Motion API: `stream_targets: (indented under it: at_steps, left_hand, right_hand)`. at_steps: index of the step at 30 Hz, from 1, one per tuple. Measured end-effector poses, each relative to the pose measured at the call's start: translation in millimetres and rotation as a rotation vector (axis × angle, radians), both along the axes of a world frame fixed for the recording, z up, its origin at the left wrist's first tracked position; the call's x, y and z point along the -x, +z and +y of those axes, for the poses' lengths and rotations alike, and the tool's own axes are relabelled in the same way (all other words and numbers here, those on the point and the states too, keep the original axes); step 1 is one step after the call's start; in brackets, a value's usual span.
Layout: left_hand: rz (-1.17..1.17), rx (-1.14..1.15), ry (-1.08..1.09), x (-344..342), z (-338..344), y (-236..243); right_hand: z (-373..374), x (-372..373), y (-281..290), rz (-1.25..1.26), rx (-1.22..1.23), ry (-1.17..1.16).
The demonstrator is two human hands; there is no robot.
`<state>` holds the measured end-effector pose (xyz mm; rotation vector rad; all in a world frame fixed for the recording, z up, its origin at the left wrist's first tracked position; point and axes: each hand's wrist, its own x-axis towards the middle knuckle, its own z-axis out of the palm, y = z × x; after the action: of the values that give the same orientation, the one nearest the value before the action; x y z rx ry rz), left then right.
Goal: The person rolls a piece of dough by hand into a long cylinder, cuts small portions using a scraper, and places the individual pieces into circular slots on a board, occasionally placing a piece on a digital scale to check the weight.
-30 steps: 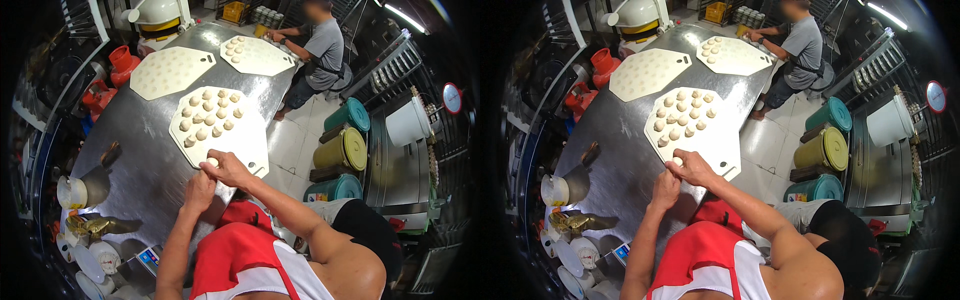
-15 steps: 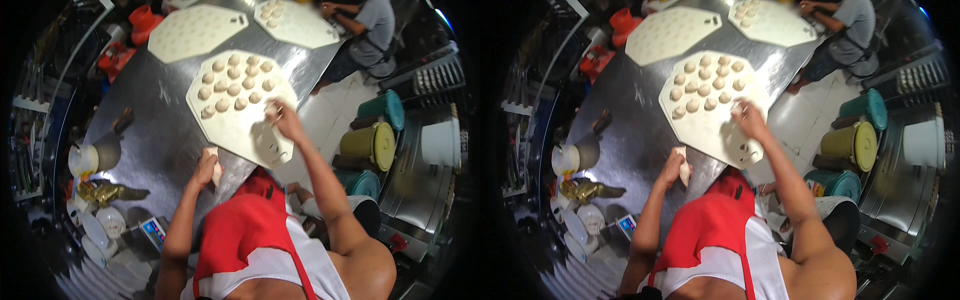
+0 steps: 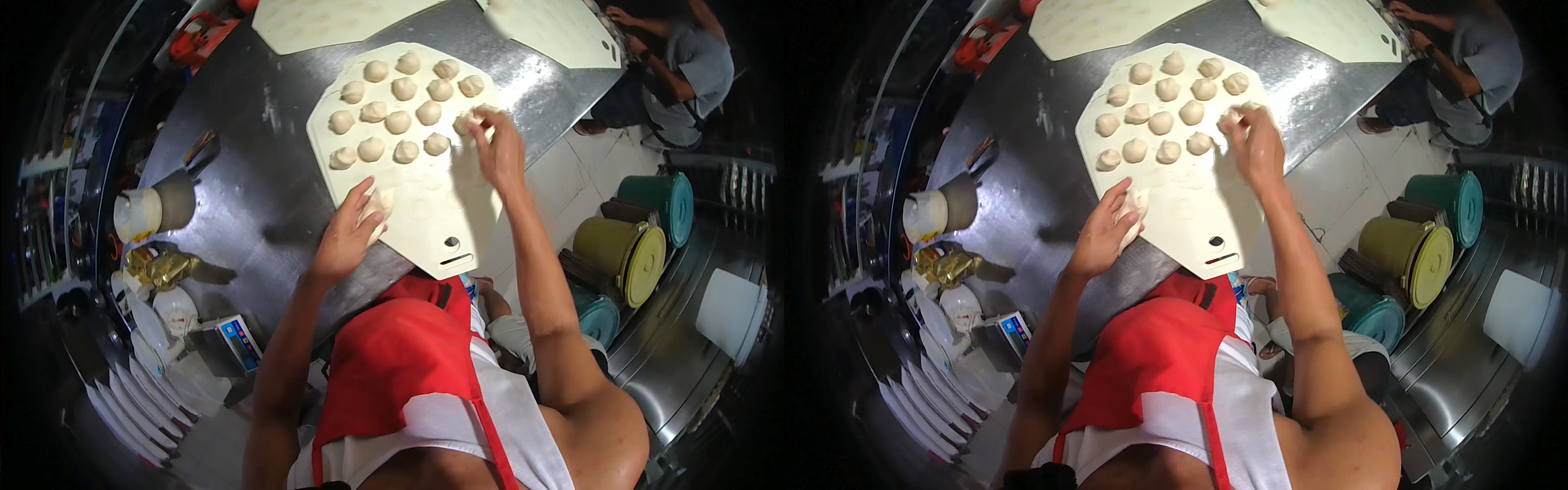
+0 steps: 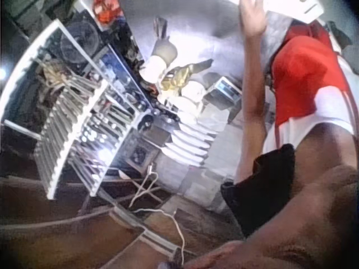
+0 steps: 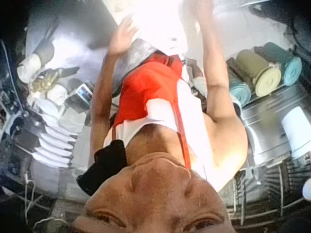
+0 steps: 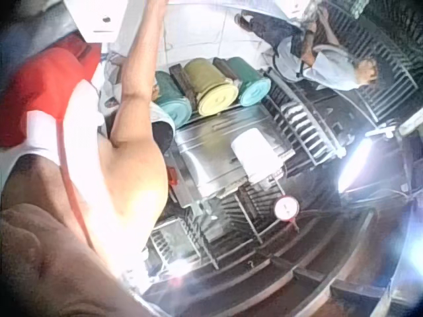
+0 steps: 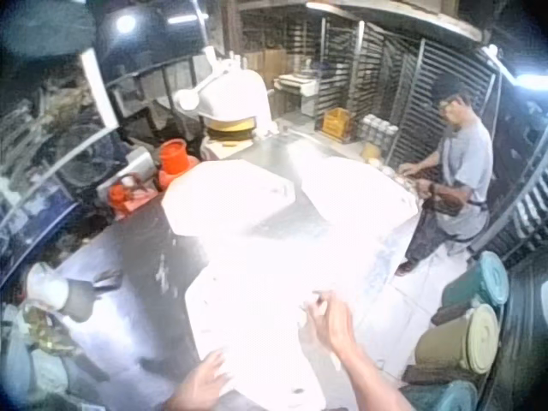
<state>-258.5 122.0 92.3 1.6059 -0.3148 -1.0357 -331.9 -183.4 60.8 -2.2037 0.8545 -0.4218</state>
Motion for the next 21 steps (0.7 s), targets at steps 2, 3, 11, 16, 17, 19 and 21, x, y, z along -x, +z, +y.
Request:
stream_targets:
  at_steps: [2, 3, 11, 16, 17, 19, 21]
  left_hand:
    - [0.028, 0.061, 0.008, -6.8, -5.8, 21.0]
    - [0.006, 0.062, -0.035, -11.0, 0.3, 20.9]
    - [0.007, 0.073, -0.08, -15.4, 75.4, 23.0]
    - [-0.011, 0.043, -0.027, -9.7, 112.8, 11.9]
    - [-0.034, 0.024, -0.032, -8.6, 114.7, 10.5]
    - [-0.036, 0.016, -0.031, -11.2, 107.2, 9.5]
    - [-0.027, 0.01, -0.019, -5.7, 99.1, 10.5]
  right_hand:
    - [54.3, 10.5, 22.7, 0.048, -0.34, 0.081]
    - [87.1, 9.1, 54.3, 0.131, -0.465, 0.119]
    - [119.4, 21.8, 154.4, -0.423, -0.769, 0.317]
    - [147.2, 14.5, 292.3, -1.045, -0.843, 0.995]
    - [143.6, 18.2, 294.8, -1.093, -0.825, 1.005]
    - [125.4, 26.4, 291.7, -1.166, -0.783, 0.969]
    - [100.0, 37.2, 284.6, -1.232, -0.744, 0.897]
